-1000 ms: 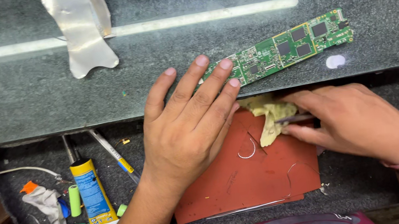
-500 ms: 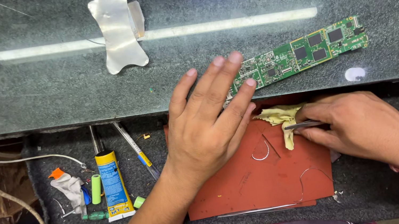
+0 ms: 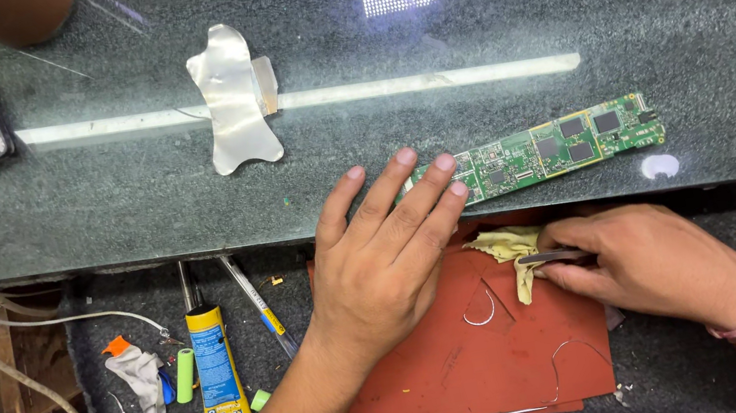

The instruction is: The person uses tweezers to carefully remove small components from a green circuit board. They repeatedly probe and lift tiny parts from the board's surface, occasionally flipping the board to access different sides. The removed components are placed on a red mat.

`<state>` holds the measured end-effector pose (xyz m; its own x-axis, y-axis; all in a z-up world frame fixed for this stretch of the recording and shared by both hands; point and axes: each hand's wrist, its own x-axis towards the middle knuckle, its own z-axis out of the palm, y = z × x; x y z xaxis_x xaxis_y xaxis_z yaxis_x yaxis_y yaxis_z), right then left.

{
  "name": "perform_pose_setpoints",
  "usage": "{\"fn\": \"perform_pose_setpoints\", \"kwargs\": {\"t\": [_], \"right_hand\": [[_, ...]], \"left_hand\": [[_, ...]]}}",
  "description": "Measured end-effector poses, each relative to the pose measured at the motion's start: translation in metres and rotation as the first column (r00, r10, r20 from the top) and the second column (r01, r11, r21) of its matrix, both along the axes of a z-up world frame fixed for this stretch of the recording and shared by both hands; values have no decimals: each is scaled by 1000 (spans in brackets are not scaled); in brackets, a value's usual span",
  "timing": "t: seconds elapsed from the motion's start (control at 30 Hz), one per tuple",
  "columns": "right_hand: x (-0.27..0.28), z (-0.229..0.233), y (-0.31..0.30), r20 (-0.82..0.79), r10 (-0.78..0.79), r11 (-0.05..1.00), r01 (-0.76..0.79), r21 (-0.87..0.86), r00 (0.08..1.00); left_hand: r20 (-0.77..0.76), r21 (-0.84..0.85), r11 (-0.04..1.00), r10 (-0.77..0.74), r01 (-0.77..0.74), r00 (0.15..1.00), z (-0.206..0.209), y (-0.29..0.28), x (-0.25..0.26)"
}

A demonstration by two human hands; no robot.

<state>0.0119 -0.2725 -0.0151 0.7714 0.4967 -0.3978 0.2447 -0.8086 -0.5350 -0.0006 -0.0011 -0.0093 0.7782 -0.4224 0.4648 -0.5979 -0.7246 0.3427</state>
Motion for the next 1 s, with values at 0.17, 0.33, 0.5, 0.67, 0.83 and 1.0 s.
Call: {"fn": "perform_pose_setpoints", "kwargs": {"t": [0.17,0.33,0.5,0.67,0.83,1.0], "right_hand": [[-1,-5,-1,1,-26,999,26,-23,1000],[1,-9,-1,-26,-37,997,36,-64,999],[0,-16,-6,-74,-3,992,-6,-129,997],[0,-18,-6,-85,-23,997,16,-80,996],[1,-13,-5,-42,-40,998,38,-50,998],[1,-9,-3,-37,-11,999,9,-53,999]], "left_hand": [[-23,-57,998,1,-2,1000,0,0,-2],[-4,-79,997,10,-10,1000,1,-1,-2],[16,-73,997,12,-10,1000,0,0,-2],[19,-66,998,9,-7,1000,0,1,-2],[16,-77,997,4,-3,1000,1,0,-1],[29,-54,999,11,-10,1000,3,0,-1]]}}
